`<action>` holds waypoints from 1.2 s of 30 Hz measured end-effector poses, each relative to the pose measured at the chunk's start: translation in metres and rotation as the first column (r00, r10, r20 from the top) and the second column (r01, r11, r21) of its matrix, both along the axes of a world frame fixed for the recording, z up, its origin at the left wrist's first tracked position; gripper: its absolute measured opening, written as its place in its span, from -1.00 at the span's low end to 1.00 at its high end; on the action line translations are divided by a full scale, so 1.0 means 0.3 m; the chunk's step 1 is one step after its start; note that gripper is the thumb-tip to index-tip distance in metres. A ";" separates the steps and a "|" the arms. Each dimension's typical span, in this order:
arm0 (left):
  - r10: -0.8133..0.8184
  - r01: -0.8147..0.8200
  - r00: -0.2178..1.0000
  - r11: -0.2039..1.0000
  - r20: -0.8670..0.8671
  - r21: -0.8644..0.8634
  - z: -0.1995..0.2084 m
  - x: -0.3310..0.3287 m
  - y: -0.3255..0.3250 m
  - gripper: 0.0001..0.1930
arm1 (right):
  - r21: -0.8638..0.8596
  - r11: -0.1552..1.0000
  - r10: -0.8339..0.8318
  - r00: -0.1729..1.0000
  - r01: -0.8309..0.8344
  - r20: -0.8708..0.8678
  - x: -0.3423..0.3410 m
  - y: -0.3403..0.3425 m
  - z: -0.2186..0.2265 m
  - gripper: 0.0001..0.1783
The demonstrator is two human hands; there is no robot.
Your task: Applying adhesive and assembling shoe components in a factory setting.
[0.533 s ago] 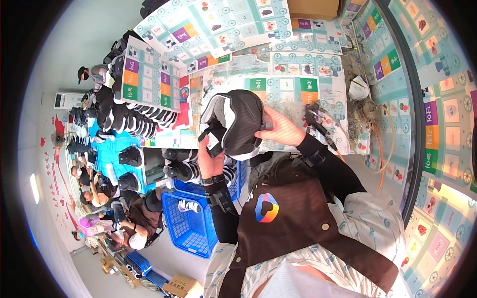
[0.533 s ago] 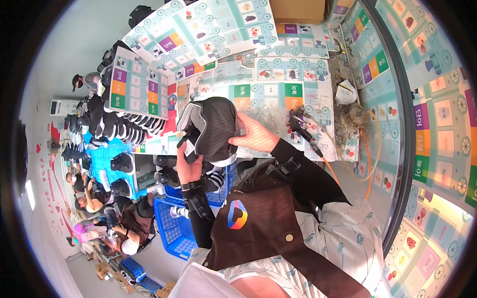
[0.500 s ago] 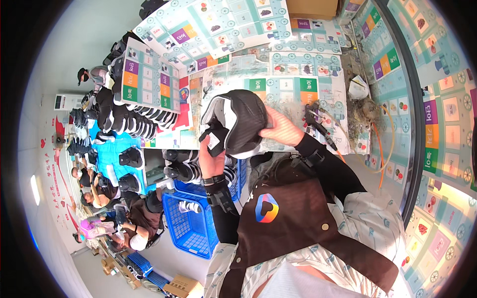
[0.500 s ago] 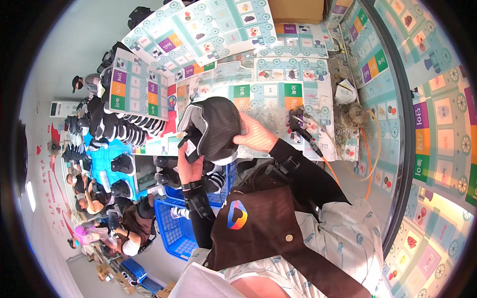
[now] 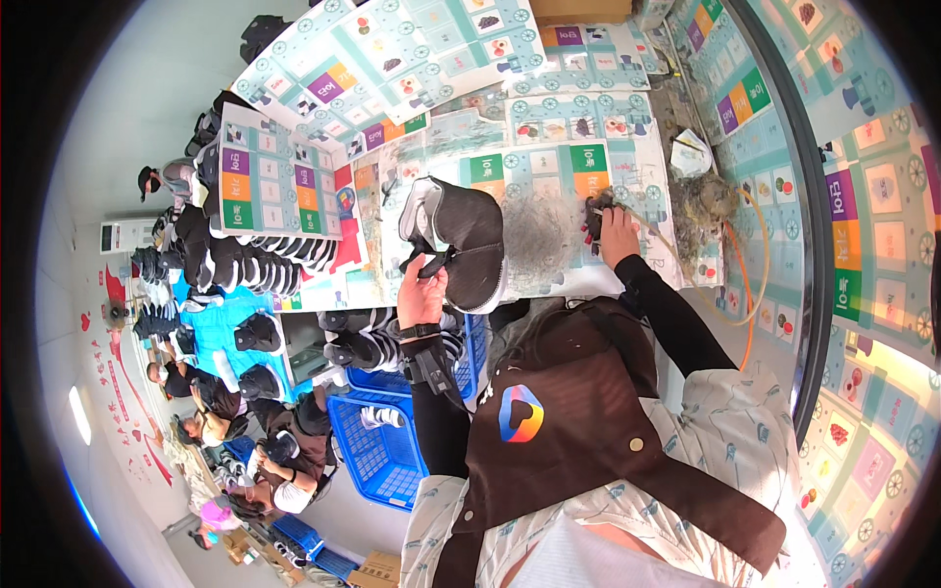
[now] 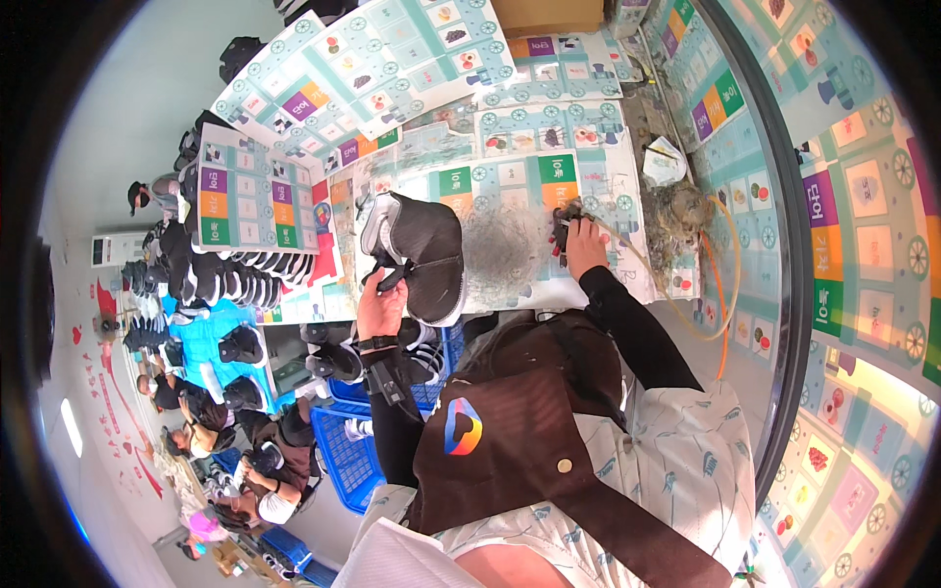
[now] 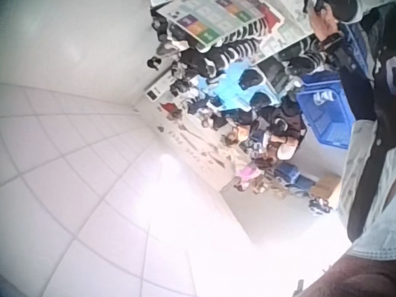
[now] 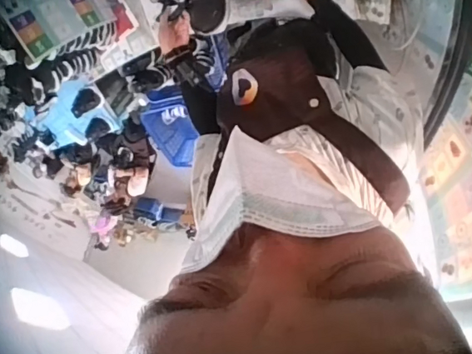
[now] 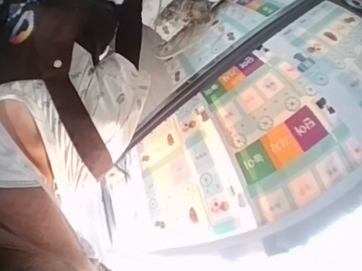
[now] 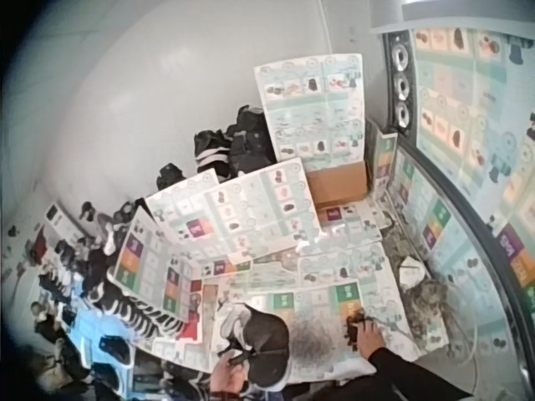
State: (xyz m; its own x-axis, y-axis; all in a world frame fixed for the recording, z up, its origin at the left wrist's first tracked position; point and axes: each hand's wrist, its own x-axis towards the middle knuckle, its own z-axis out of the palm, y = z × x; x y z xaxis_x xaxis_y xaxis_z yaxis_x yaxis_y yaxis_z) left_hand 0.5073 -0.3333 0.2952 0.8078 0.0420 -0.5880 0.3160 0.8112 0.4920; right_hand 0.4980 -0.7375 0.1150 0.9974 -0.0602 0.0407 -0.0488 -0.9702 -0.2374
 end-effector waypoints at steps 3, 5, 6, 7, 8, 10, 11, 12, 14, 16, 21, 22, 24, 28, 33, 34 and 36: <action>0.051 -0.043 0.994 0.995 -0.098 0.087 -0.010 0.021 -0.026 -0.86 | -0.015 0.998 -0.061 0.997 0.061 -0.045 0.017 0.000 0.003 -0.50; 0.040 -0.033 0.996 0.996 -0.082 0.081 -0.040 0.041 -0.016 -0.86 | 0.187 0.958 -0.213 0.976 0.218 -0.048 0.063 -0.018 0.055 -0.54; 0.027 -0.022 0.997 0.997 -0.071 0.069 -0.060 0.045 -0.010 -0.86 | 0.372 0.855 -0.356 0.931 0.361 -0.084 0.077 -0.034 0.089 -0.59; 0.033 -0.030 0.998 0.998 -0.051 0.061 -0.073 0.052 -0.014 -0.86 | 0.421 0.825 -0.343 0.926 0.377 -0.157 0.099 -0.064 0.125 -0.70; 0.031 -0.028 0.998 0.998 -0.054 0.063 -0.080 0.045 -0.010 -0.86 | 0.421 0.824 -0.345 0.925 0.380 -0.161 0.088 -0.069 0.158 -0.70; -0.009 0.017 0.995 0.996 -0.095 0.088 -0.096 0.052 -0.013 -0.87 | 0.860 0.394 -0.132 0.946 0.323 -0.295 0.090 -0.043 0.330 -0.75; 0.019 0.001 0.987 0.992 -0.162 0.124 -0.094 0.069 -0.026 -0.87 | 0.938 0.059 0.007 0.940 0.341 -0.342 0.081 -0.019 0.406 -0.73; 0.012 0.008 0.989 0.991 -0.150 0.132 -0.102 0.076 -0.036 -0.86 | 0.944 0.060 0.149 0.932 0.325 -0.330 0.073 -0.009 0.469 -0.72; 0.008 0.015 0.988 0.989 -0.156 0.145 -0.130 0.083 -0.040 -0.84 | 0.958 0.095 0.422 0.861 0.270 -0.284 0.075 0.020 0.596 -0.73; -0.011 0.035 0.987 0.988 -0.158 0.151 -0.164 0.088 -0.035 -0.84 | 0.958 0.199 0.477 0.834 0.205 -0.277 0.071 0.078 0.666 -0.79; -0.072 0.103 0.986 0.972 -0.150 0.209 -0.192 0.099 -0.035 -0.85 | 0.978 0.204 0.354 0.928 0.041 -0.113 0.099 0.111 0.592 -0.82; -0.069 0.100 0.986 0.973 -0.151 0.209 -0.193 0.100 -0.039 -0.85 | 0.983 0.168 0.307 0.944 0.075 -0.124 0.102 0.107 0.583 -0.82; -0.080 0.120 0.984 0.957 -0.156 0.263 -0.199 0.098 -0.045 -0.88 | 0.986 0.146 0.358 0.926 0.075 -0.123 0.096 0.097 0.592 -0.76; -0.036 0.072 0.983 0.977 -0.180 0.202 -0.203 0.081 -0.030 -0.84 | 0.961 0.276 0.471 0.867 0.032 -0.164 0.075 0.091 0.595 -0.56; -0.054 0.079 0.987 0.983 -0.150 0.168 -0.206 0.067 -0.020 -0.84 | 0.970 0.239 0.457 0.876 0.050 -0.158 0.072 0.050 0.568 -0.73; -0.068 0.087 0.989 0.985 -0.135 0.147 -0.210 0.063 -0.016 -0.84 | 0.969 0.241 0.459 0.874 0.052 -0.161 0.068 0.052 0.573 -0.73; -0.048 0.072 0.988 0.985 -0.148 0.155 -0.214 0.056 -0.001 -0.84 | 0.937 0.347 0.440 0.877 0.031 -0.192 0.058 0.055 0.584 -0.83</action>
State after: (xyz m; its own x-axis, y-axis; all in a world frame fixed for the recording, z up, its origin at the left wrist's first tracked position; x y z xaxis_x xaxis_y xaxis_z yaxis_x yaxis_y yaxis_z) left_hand 0.5243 -0.3335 0.2309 0.7195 0.0986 -0.6875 0.4383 0.7035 0.5595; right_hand 0.5154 -0.7208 0.2901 0.8923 0.3846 -0.2361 -0.1866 -0.1620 -0.9690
